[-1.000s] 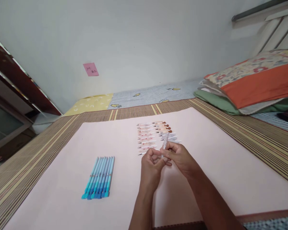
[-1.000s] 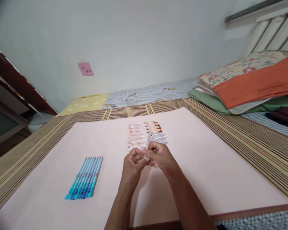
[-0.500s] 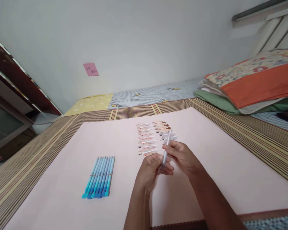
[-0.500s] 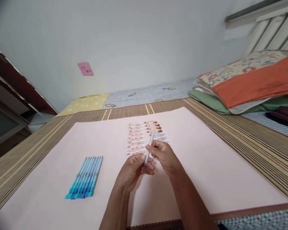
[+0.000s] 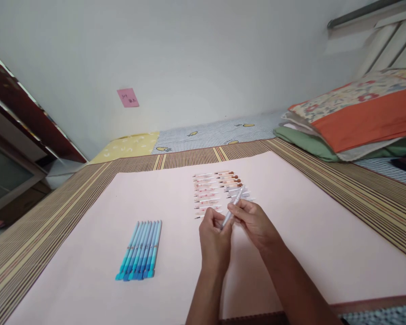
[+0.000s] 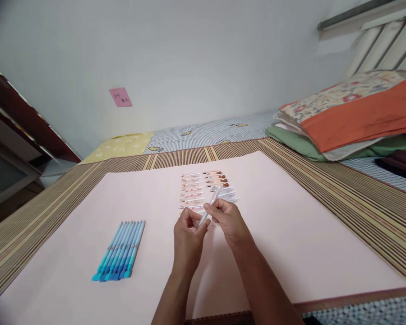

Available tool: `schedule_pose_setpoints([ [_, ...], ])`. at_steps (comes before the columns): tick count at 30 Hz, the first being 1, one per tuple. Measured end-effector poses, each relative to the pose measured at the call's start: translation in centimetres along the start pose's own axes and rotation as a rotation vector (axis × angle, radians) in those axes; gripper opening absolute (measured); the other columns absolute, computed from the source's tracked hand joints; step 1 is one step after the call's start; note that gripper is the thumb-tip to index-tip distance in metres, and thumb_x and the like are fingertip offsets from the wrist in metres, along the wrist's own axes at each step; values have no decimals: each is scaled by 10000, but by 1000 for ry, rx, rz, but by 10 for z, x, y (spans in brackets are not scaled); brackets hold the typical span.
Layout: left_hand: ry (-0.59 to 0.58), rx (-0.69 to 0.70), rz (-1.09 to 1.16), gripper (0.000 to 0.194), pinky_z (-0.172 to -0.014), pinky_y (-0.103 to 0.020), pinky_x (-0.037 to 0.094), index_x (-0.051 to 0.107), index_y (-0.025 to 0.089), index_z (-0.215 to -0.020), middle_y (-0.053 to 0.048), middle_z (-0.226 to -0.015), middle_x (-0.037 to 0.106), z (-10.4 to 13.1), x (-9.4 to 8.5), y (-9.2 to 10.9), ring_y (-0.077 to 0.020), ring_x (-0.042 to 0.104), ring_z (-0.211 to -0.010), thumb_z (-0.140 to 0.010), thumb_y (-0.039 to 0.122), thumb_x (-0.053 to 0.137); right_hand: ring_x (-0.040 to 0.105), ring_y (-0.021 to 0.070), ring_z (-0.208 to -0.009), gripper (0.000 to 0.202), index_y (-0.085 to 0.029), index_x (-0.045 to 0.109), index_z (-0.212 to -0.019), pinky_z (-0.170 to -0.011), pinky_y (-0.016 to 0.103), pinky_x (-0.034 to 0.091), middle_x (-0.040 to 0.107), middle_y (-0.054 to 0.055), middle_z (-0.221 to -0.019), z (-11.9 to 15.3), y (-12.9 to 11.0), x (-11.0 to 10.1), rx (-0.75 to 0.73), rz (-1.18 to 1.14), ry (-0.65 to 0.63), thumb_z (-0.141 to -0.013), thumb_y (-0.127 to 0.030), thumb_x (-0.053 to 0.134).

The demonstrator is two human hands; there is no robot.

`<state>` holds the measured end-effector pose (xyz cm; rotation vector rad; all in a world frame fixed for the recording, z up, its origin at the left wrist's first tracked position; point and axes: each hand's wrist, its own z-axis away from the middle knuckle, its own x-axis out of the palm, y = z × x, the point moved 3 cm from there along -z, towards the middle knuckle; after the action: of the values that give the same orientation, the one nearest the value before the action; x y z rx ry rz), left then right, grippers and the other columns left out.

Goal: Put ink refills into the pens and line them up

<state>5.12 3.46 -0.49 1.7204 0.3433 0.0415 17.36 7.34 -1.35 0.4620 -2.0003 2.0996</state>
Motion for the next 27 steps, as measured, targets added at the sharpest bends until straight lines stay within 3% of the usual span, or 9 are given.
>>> schedule_pose_setpoints([
  [4, 174, 322, -191, 217, -658, -291, 367, 461, 220, -706, 12, -709, 493, 8, -2, 12, -167, 454, -683, -816, 132, 625, 318, 95, -556, 424, -187, 542, -622, -541, 264, 269, 409, -55, -563, 0, 1, 3, -16, -38, -8, -716, -476, 836],
  [6, 209, 401, -196, 202, -707, -307, 382, 479, 219, -714, 2, -727, 508, 9, -2, 15, -178, 470, -727, -828, 124, 615, 315, 93, -557, 416, -184, 542, -618, -537, 258, 276, 403, -55, -563, 1, 0, 4, -14, -71, -14, -734, -460, 831],
  [9, 165, 250, -41, 141, -702, -291, 405, 566, 219, -835, 11, -747, 533, 5, -3, 11, -167, 496, -729, -809, 195, 702, 348, 92, -583, 376, -178, 571, -638, -551, 243, 322, 419, -49, -598, 0, -2, 5, -8, -183, -3, -738, -419, 842],
  [12, 64, -20, 232, 287, -646, -260, 422, 605, 208, -971, 26, -752, 548, -1, -2, 3, -134, 499, -665, -747, 250, 779, 334, 77, -590, 344, -168, 613, -665, -533, 214, 334, 412, -52, -645, -4, -3, 2, -17, -332, 68, -673, -362, 896],
  [14, 0, -102, 346, 277, -637, -252, 434, 629, 190, -951, 14, -758, 575, -3, 0, -1, -126, 514, -659, -731, 250, 787, 316, 68, -583, 345, -163, 628, -674, -513, 199, 337, 407, -55, -666, -6, -2, 1, -14, -406, 110, -634, -339, 922],
  [16, -22, -105, 377, 230, -660, -252, 451, 659, 178, -913, -6, -769, 614, -4, 2, -2, -134, 549, -692, -733, 248, 784, 324, 63, -586, 346, -159, 641, -686, -509, 188, 352, 414, -53, -682, -7, -1, 1, -5, -448, 125, -611, -322, 936],
  [20, 42, -74, 409, 188, -710, -257, 475, 689, 173, -861, -25, -784, 666, -4, 0, -1, -150, 600, -754, -744, 280, 789, 348, 57, -589, 341, -162, 664, -720, -506, 178, 366, 435, -52, -700, -5, -2, 4, 21, -472, 102, -583, -288, 950],
  [27, 118, -112, 572, 267, -700, -250, 488, 677, 163, -843, -13, -732, 670, -9, -10, -5, -128, 604, -691, -712, 335, 833, 422, 74, -607, 356, -168, 746, -886, -520, 212, 395, 546, -14, -761, -4, -8, -7, 5, -370, 99, -666, -404, 895],
])
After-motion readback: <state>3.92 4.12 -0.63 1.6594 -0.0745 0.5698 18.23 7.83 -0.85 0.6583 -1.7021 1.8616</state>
